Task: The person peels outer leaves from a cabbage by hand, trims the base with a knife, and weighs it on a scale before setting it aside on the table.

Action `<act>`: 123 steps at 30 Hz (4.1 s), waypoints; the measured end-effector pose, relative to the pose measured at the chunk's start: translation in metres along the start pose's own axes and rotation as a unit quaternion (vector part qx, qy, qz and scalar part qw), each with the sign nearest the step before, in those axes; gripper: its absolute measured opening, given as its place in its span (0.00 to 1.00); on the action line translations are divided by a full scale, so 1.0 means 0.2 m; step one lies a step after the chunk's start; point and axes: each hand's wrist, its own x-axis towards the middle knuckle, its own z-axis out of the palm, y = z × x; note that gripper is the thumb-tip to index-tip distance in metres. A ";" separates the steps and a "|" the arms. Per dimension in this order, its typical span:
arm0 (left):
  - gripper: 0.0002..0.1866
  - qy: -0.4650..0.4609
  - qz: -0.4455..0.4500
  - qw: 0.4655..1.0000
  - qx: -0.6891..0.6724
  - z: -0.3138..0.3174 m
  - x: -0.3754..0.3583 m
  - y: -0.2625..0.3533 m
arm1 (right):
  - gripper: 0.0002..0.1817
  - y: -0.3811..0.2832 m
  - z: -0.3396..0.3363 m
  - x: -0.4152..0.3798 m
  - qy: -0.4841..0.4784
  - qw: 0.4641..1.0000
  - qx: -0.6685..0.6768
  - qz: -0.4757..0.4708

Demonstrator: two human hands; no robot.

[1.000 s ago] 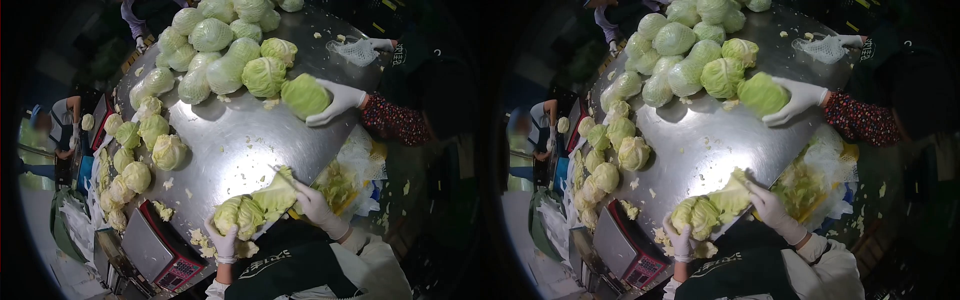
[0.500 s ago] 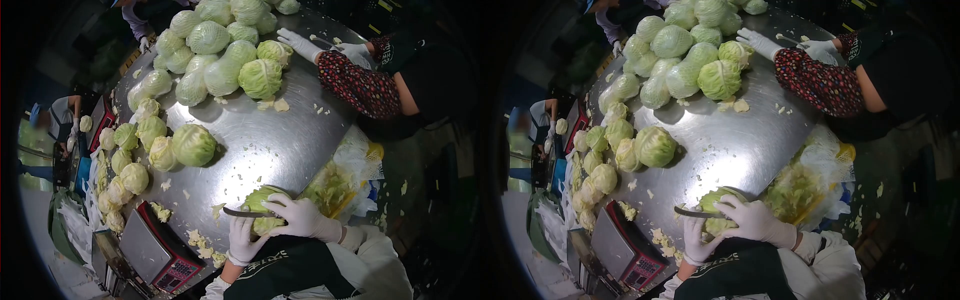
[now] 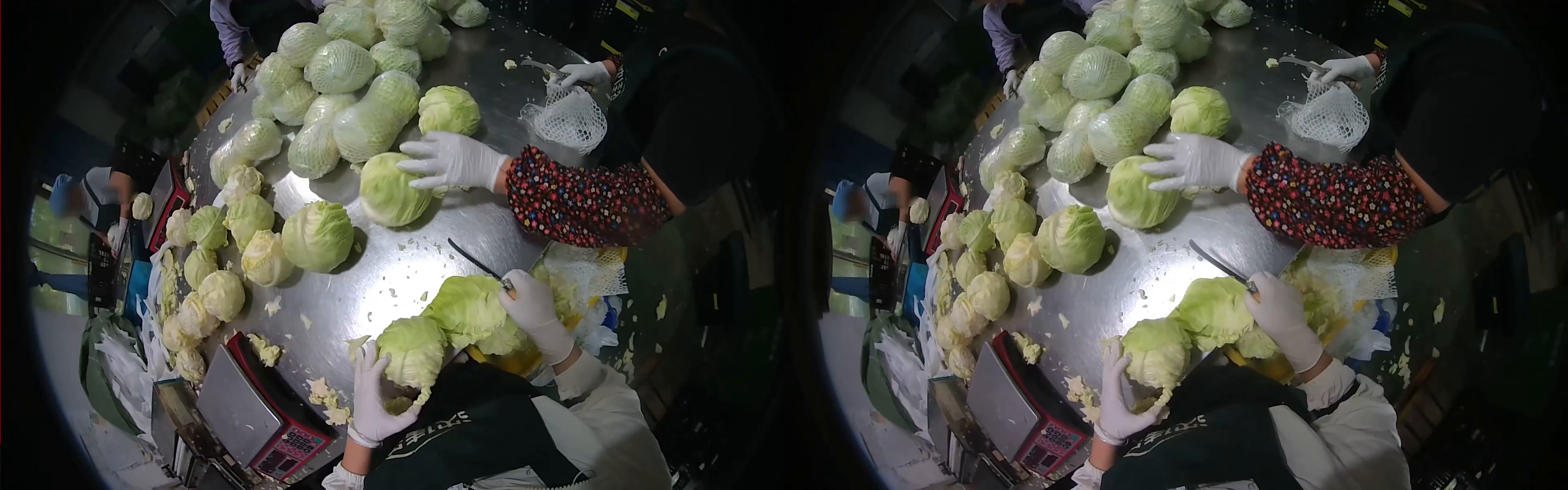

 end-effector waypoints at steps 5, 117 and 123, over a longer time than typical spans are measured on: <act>0.76 0.087 -0.107 0.971 -0.194 0.25 0.05 0.08 | 0.30 -0.38 -0.05 -0.08 -0.060 0.976 0.181 -0.103; 0.48 0.229 -0.234 0.907 -0.266 0.13 -0.13 0.13 | 0.37 -0.54 0.02 -0.35 -0.401 0.894 0.166 -0.112; 0.47 0.256 -0.243 0.904 -0.241 0.23 -0.20 0.08 | 0.36 -0.56 0.01 -0.41 -0.315 0.933 0.104 -0.140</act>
